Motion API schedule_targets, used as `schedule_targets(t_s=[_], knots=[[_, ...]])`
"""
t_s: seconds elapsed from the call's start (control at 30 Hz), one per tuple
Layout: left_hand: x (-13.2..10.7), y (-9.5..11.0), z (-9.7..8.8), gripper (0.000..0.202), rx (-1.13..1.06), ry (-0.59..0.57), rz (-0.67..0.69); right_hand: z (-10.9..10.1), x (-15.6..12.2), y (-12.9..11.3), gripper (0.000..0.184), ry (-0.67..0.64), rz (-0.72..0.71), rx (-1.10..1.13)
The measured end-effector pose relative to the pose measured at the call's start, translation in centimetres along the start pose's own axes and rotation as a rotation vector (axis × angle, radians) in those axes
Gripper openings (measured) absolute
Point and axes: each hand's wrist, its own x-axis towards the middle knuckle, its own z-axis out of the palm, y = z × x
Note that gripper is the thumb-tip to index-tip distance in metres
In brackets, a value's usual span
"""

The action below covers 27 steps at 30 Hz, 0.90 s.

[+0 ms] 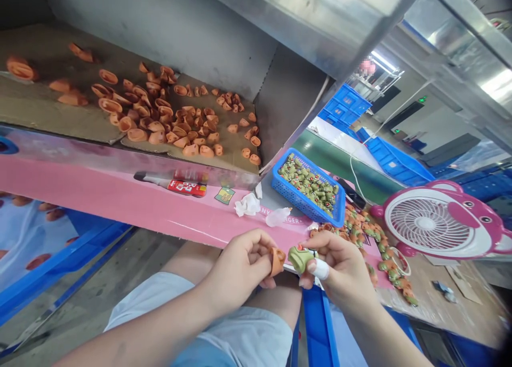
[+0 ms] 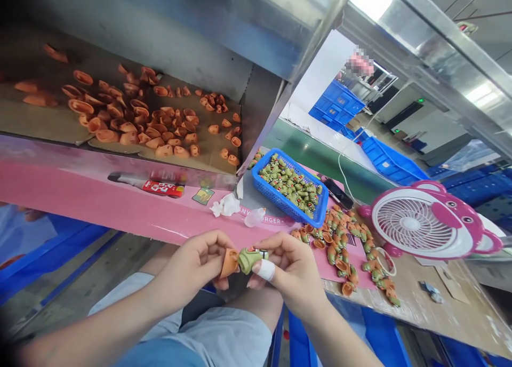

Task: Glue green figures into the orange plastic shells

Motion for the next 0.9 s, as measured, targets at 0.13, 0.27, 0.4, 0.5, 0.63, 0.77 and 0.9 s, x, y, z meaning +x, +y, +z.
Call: schedule_targets(t_s=[0.13,0.27,0.4,0.5,0.63,0.77,0.9], knots=[[0.0,-0.2,-0.2,0.001,0.004,0.002,-0.003,0.0,-0.1,-0.2,0.021,0.032,-0.127,-0.124],[0.0,-0.4,-0.3,0.001,0.014,-0.002,-0.003,0.0,-0.6,-1.2,0.025,0.100,-0.367,-0.582],[0.1,-0.5,-0.3,0.001,0.042,0.008,-0.015,0.3,-0.8,-1.7,0.021,0.069,-0.530,-0.845],[0.2,-0.5,-0.3,0.003,0.050,0.017,-0.027,0.6,-0.7,-1.6,0.020,0.047,-0.551,-0.903],[0.4,-0.4,-0.2,0.004,0.055,0.026,-0.039,0.8,-0.7,-1.4,0.018,0.022,-0.580,-0.978],[0.4,-0.5,-0.2,0.003,0.029,0.023,-0.034,0.9,-0.9,-1.2,0.019,0.023,-0.629,-1.085],[0.5,-0.6,0.0,0.003,0.033,0.042,-0.043,1.0,-1.1,-0.8,0.022,0.025,-0.656,-1.138]])
